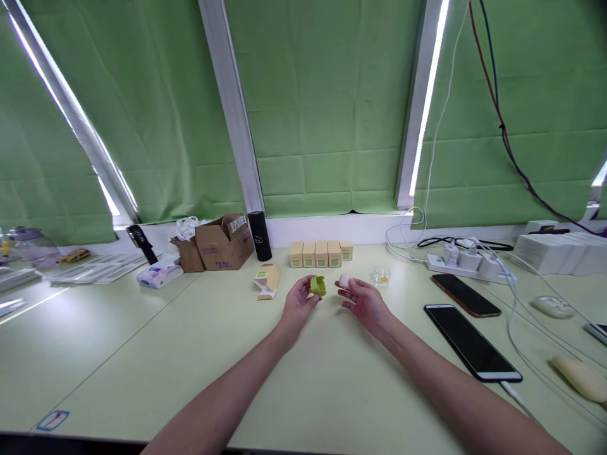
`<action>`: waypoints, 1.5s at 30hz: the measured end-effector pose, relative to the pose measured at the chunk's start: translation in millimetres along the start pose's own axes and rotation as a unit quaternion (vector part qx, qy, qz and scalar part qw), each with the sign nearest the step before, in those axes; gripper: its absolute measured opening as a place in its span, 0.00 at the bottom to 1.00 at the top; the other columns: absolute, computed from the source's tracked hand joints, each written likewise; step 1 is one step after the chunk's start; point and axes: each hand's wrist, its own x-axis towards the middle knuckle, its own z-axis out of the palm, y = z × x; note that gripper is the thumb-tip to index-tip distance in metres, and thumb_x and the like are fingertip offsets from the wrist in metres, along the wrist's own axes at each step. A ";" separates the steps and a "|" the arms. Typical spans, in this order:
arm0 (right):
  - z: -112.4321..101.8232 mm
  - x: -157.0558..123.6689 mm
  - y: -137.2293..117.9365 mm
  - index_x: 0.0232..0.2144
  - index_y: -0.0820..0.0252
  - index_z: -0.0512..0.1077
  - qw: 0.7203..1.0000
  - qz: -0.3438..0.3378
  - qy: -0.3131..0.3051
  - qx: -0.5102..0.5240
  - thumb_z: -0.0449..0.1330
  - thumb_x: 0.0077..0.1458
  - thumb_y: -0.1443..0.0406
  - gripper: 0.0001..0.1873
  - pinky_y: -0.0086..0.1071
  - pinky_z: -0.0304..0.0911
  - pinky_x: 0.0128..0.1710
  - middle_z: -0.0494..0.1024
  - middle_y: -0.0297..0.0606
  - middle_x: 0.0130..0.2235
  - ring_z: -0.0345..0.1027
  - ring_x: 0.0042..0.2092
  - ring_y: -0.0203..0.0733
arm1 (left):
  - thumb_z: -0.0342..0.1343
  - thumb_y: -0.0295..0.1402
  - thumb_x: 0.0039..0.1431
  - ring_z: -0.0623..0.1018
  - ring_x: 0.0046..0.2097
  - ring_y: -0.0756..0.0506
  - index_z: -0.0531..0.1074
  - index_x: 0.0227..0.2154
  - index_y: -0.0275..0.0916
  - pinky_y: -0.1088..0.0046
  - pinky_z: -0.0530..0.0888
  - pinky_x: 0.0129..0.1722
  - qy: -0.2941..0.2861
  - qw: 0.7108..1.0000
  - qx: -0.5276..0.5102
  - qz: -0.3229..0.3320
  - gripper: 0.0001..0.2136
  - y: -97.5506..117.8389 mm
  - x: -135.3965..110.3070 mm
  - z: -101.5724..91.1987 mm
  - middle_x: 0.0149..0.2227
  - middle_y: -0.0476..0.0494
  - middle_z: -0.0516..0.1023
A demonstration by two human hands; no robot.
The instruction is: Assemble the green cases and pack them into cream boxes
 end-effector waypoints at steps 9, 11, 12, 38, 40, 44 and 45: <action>14.1 -18.5 -15.2 0.39 0.53 0.74 0.998 -0.008 -0.018 0.056 0.78 0.37 0.58 0.26 0.34 0.69 0.32 0.77 0.33 0.36 0.73 0.35 0.40 | 0.71 0.36 0.52 0.74 0.58 0.38 0.70 0.54 0.40 0.58 0.76 0.54 -0.004 1.000 -0.014 -0.009 0.27 -2.4 0.5 -0.1 0.57 0.34 0.75; 15.5 -19.6 -14.2 0.37 0.55 0.75 0.999 -0.015 -0.022 0.046 0.78 0.36 0.59 0.25 0.35 0.70 0.34 0.76 0.32 0.35 0.71 0.34 0.39 | 0.70 0.36 0.53 0.75 0.58 0.38 0.70 0.54 0.39 0.59 0.76 0.53 -0.005 1.000 -0.011 -0.007 0.27 -1.0 0.1 0.6 0.56 0.35 0.75; 15.6 -19.6 -13.2 0.37 0.56 0.75 0.999 -0.018 -0.019 0.038 0.78 0.35 0.59 0.25 0.35 0.71 0.34 0.75 0.32 0.35 0.71 0.33 0.38 | 0.70 0.36 0.53 0.75 0.57 0.38 0.70 0.54 0.39 0.59 0.76 0.53 -0.006 1.000 -0.008 -0.006 0.27 -0.1 -0.2 1.1 0.56 0.35 0.75; 18.6 -19.8 -9.0 0.37 0.62 0.81 0.997 -0.020 -0.027 -0.071 0.77 0.40 0.48 0.28 0.31 0.67 0.27 0.81 0.41 0.34 0.73 0.33 0.40 | 0.69 0.26 0.46 0.80 0.46 0.44 0.72 0.48 0.38 0.67 0.77 0.47 -0.008 0.998 0.043 -0.040 0.24 8.1 -3.2 9.0 0.47 0.40 0.80; 18.3 -19.0 -8.4 0.37 0.63 0.81 0.995 -0.029 -0.026 -0.092 0.76 0.40 0.47 0.29 0.31 0.67 0.27 0.81 0.41 0.33 0.72 0.32 0.40 | 0.67 0.24 0.46 0.80 0.46 0.44 0.73 0.48 0.38 0.67 0.77 0.47 -0.011 0.997 0.066 -0.033 0.23 8.0 -4.3 9.7 0.47 0.40 0.80; 18.5 -18.5 -7.9 0.36 0.63 0.80 0.994 -0.036 -0.024 -0.102 0.77 0.36 0.48 0.30 0.31 0.67 0.25 0.81 0.40 0.31 0.72 0.31 0.40 | 0.65 0.23 0.46 0.80 0.47 0.43 0.73 0.48 0.39 0.65 0.76 0.49 -0.013 0.995 0.101 -0.017 0.23 7.1 -5.7 10.3 0.47 0.41 0.80; 18.6 -18.5 -7.9 0.35 0.62 0.79 0.993 -0.038 -0.025 -0.105 0.77 0.36 0.48 0.30 0.31 0.66 0.25 0.81 0.40 0.31 0.72 0.30 0.40 | 0.65 0.23 0.46 0.80 0.47 0.43 0.73 0.48 0.39 0.64 0.76 0.50 -0.013 0.994 0.107 -0.015 0.23 6.9 -5.8 10.4 0.47 0.41 0.80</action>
